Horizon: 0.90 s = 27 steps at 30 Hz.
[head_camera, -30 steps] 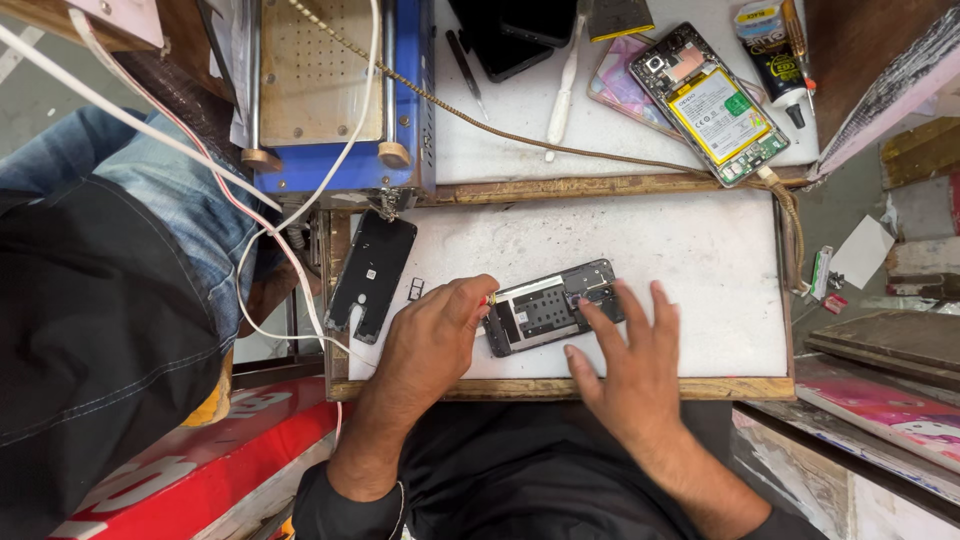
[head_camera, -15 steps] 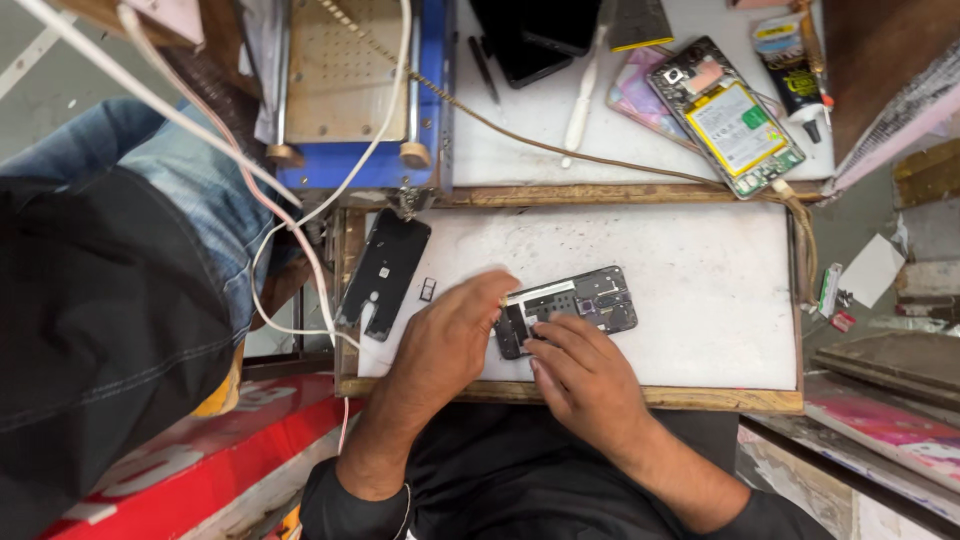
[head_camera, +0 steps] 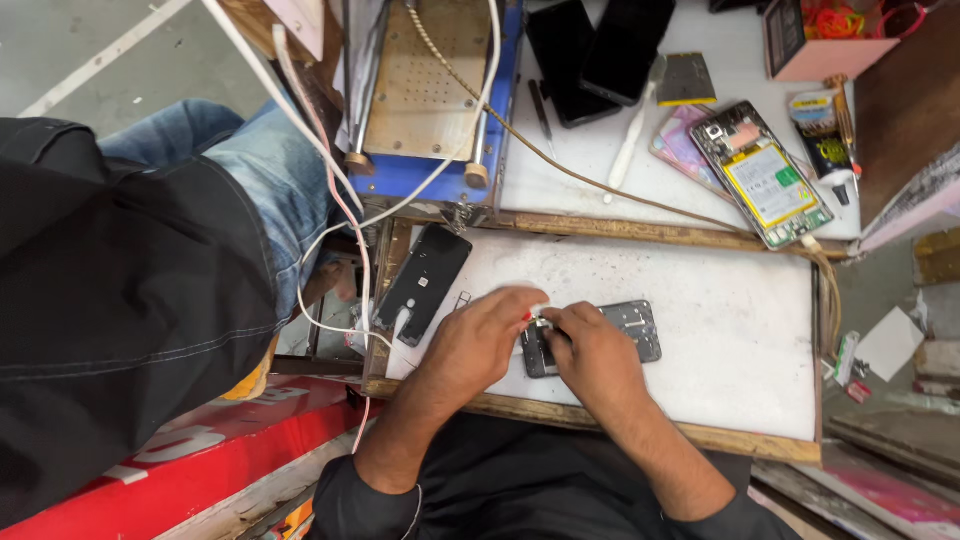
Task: The person uses a red-handled tool to apply a substance to the internal components of a disassembled mobile phone. They repeatedly dab and spread the substance across the circuit board and surrounding areas while the phone remains open on the workbench.
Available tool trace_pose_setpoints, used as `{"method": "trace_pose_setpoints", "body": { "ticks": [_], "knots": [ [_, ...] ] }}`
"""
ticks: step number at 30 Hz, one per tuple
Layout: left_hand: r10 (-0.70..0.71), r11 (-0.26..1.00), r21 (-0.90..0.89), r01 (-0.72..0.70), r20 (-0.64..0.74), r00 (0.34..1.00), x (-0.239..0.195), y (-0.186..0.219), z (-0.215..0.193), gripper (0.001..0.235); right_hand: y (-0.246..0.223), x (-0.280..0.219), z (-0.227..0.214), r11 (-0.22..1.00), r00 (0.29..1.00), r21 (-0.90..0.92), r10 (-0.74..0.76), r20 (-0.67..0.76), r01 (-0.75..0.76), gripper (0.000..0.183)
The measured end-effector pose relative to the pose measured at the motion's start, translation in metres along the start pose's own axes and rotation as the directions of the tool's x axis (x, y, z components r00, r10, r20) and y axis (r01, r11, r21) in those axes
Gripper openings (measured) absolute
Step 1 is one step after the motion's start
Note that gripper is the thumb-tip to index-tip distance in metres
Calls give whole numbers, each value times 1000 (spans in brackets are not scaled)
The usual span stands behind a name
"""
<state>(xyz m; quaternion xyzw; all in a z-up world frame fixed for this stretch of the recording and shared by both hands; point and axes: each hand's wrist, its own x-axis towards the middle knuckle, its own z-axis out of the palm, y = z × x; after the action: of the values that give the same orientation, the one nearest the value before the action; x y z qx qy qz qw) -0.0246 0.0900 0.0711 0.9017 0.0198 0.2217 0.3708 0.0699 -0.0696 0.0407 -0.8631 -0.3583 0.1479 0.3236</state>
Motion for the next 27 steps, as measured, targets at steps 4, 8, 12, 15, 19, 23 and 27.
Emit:
{"method": "trace_pose_setpoints", "body": {
  "ticks": [4,8,12,15,19,23,27],
  "knots": [
    [-115,973,196,117,-22,993,-2,-2,4,35,1,-2,4,999,1000,-35,2,13,-1,21],
    [-33,991,127,32,6,999,2,-3,5,31,2,3,3,999,1000,-40,-26,-1,26,19],
    [-133,973,177,147,-93,987,1,0,5,42,3,1,5,999,999,-50,5,52,-2,20],
    [35,999,25,-36,34,999,4,0,2,34,3,5,5,998,999,-67,14,48,-11,20],
    [-177,955,245,169,11,984,0,-1,4,35,4,6,3,998,994,-60,7,106,-1,24],
    [24,980,197,-24,5,1000,0,-4,4,34,1,12,-4,998,991,-64,7,133,2,30],
    [-59,976,206,74,-81,995,-1,-7,7,45,-6,16,-6,994,983,-107,28,180,-8,28]
  ]
}}
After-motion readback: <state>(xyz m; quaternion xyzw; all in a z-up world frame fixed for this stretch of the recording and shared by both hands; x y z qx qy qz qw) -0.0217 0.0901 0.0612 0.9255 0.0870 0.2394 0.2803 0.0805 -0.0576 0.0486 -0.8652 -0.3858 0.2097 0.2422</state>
